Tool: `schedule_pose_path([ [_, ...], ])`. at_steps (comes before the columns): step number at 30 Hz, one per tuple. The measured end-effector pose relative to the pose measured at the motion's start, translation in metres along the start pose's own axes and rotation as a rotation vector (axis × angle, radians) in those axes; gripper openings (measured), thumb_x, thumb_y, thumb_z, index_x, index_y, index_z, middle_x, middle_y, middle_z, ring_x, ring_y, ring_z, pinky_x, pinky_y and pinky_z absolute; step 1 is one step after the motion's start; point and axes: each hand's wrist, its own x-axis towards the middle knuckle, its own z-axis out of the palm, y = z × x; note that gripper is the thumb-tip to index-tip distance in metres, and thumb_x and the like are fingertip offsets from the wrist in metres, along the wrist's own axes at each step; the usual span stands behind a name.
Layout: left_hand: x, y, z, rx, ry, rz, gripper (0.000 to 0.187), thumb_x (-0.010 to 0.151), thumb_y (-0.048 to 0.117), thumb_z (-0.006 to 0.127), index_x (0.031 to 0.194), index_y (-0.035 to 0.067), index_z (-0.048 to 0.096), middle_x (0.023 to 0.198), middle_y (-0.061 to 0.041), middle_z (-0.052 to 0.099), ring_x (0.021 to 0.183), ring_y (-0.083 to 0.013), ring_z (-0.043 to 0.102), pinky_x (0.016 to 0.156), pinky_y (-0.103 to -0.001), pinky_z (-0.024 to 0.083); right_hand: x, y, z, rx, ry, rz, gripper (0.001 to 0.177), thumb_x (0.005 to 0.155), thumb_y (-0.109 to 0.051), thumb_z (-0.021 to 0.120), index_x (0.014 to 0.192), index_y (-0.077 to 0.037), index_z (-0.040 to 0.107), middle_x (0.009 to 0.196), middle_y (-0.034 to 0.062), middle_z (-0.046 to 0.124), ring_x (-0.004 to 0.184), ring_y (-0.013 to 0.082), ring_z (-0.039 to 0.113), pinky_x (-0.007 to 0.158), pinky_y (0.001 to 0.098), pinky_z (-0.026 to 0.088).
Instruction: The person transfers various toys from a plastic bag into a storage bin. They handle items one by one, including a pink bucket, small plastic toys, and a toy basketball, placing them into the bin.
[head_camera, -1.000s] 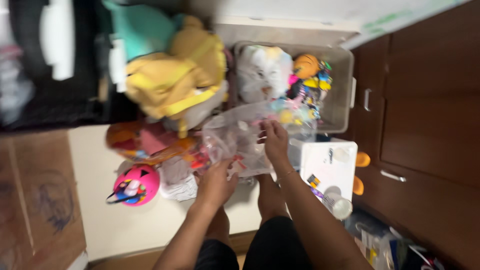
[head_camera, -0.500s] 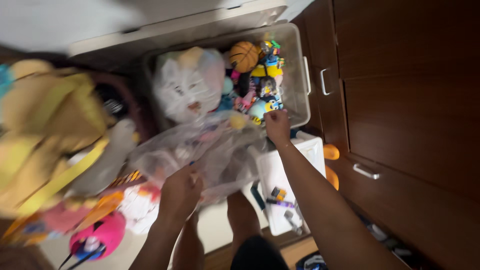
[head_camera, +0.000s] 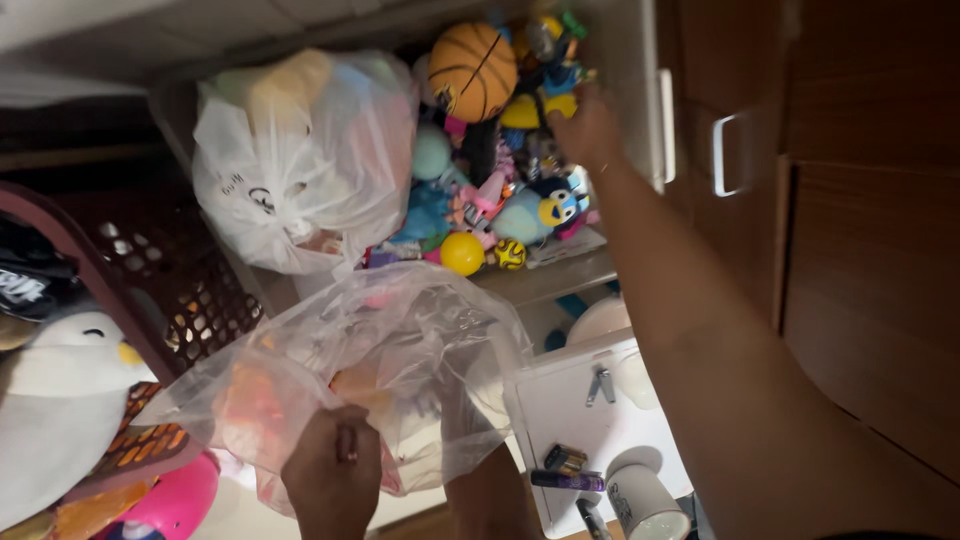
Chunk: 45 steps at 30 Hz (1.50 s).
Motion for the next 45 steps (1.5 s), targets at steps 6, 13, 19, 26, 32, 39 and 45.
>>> schedule_pose_path([
  [6, 0.023, 0.003, 0.011, 0.004, -0.003, -0.023, 0.012, 0.083, -0.006, 0.068, 0.092, 0.002, 0.067, 0.059, 0.000, 0.040, 0.053, -0.0060, 0.039, 0.050, -0.024, 0.038, -0.008, -0.023, 0.005, 0.185, -0.101, 0.270, 0.039, 0.079, -0.031, 0.067, 0.106, -0.004, 0.076, 0.108, 0.0205, 0.075, 0.104, 0.0332, 0.071, 0.096, 0.0431, 0.052],
  [13, 0.030, 0.012, 0.013, -0.031, -0.005, -0.010, 0.014, 0.084, -0.010, 0.066, 0.092, 0.001, 0.067, 0.057, 0.003, 0.038, 0.052, -0.0040, 0.036, 0.049, -0.023, 0.034, 0.005, -0.001, -0.007, -0.100, -0.083, 0.267, 0.032, 0.089, -0.029, 0.068, 0.095, 0.001, 0.077, 0.101, 0.0260, 0.072, 0.099, 0.0416, 0.070, 0.094, 0.0449, 0.053],
  [19, 0.032, 0.008, 0.014, -0.087, -0.012, 0.010, 0.014, 0.084, -0.010, 0.065, 0.093, 0.000, 0.066, 0.062, 0.003, 0.039, 0.056, -0.0035, 0.037, 0.050, -0.022, 0.035, 0.019, 0.070, 0.045, -0.148, -0.192, -0.089, 0.029, 0.090, -0.014, 0.061, 0.113, -0.006, 0.076, 0.115, 0.0235, 0.071, 0.107, 0.0433, 0.066, 0.093, 0.0474, 0.052],
  [26, 0.030, 0.005, 0.014, -0.093, -0.018, -0.048, 0.013, 0.083, -0.011, 0.066, 0.092, -0.001, 0.066, 0.061, 0.003, 0.040, 0.055, -0.0043, 0.037, 0.049, -0.022, 0.035, -0.015, 0.087, 0.060, -0.038, -0.394, 0.041, 0.055, 0.077, -0.036, 0.082, 0.125, -0.012, 0.069, 0.114, 0.0160, 0.073, 0.102, 0.0351, 0.070, 0.087, 0.0428, 0.054],
  [32, 0.027, 0.008, 0.015, -0.061, 0.025, 0.041, 0.021, 0.082, -0.012, 0.066, 0.099, -0.001, 0.065, 0.070, 0.000, 0.044, 0.062, -0.0058, 0.045, 0.059, -0.022, 0.042, -0.045, 0.062, 0.054, 0.065, -0.330, 0.109, 0.063, 0.075, -0.040, 0.091, 0.122, -0.008, 0.064, 0.110, 0.0172, 0.074, 0.102, 0.0322, 0.071, 0.087, 0.0420, 0.055],
  [39, 0.015, 0.015, 0.007, -0.291, 0.137, -0.055, 0.060, 0.078, -0.017, 0.060, 0.134, 0.000, 0.049, 0.104, -0.008, 0.050, 0.089, -0.0108, 0.053, 0.079, -0.024, 0.051, -0.054, 0.007, 0.034, -0.185, -0.246, -0.129, 0.082, 0.071, -0.051, 0.087, 0.134, -0.006, 0.059, 0.112, 0.0295, 0.065, 0.107, 0.0469, 0.060, 0.084, 0.0480, 0.052],
  [45, 0.011, 0.022, -0.016, -0.386, 0.211, -0.386, 0.069, 0.076, -0.013, 0.052, 0.142, 0.003, 0.041, 0.122, -0.007, 0.058, 0.093, -0.0108, 0.058, 0.069, -0.024, 0.050, -0.066, -0.021, -0.022, 0.024, -0.114, 0.520, 0.056, 0.088, -0.049, 0.067, 0.114, 0.000, 0.078, 0.109, 0.0249, 0.074, 0.108, 0.0391, 0.072, 0.099, 0.0432, 0.053],
])
